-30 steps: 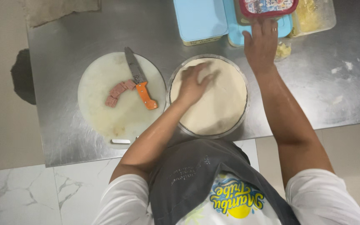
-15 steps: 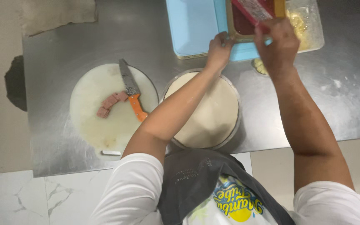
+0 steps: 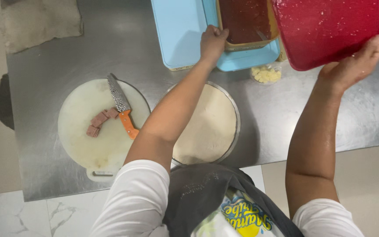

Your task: The person cleans a stainless steel countertop with a cloth, washes the cloth in a sink, and then slices processed meat on a cutting board. They spread tomato sauce onto a round pizza base using a spoon.

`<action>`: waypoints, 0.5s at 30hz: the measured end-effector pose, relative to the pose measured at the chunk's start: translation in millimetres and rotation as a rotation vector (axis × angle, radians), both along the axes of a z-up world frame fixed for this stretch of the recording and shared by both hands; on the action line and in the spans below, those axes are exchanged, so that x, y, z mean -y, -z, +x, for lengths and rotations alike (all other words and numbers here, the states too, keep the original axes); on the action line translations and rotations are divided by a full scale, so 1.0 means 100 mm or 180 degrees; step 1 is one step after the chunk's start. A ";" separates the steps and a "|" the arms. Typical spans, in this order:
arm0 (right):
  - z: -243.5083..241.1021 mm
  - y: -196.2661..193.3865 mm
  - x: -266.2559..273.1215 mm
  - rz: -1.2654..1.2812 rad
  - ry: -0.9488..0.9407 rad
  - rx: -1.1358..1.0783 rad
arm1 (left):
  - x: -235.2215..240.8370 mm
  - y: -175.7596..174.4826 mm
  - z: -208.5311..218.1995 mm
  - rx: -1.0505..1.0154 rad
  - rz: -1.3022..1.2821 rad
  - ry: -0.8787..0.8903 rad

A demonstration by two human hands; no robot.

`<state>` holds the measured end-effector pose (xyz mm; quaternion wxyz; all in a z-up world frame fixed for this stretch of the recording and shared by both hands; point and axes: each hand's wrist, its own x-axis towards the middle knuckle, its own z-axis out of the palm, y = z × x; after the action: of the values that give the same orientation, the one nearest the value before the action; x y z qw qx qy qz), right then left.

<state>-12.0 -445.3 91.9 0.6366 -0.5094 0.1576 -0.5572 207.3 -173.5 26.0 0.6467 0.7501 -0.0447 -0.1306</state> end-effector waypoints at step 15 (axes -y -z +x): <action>-0.08 0.35 -0.15 0.2456 0.0178 0.0432 | -0.48 0.03 -0.69 -0.1172 -0.1254 -0.0057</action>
<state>-19.9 -429.9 56.4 0.7749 -0.1902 0.3268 -0.5065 138.6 -125.5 22.7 0.7786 0.5738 0.0556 -0.2478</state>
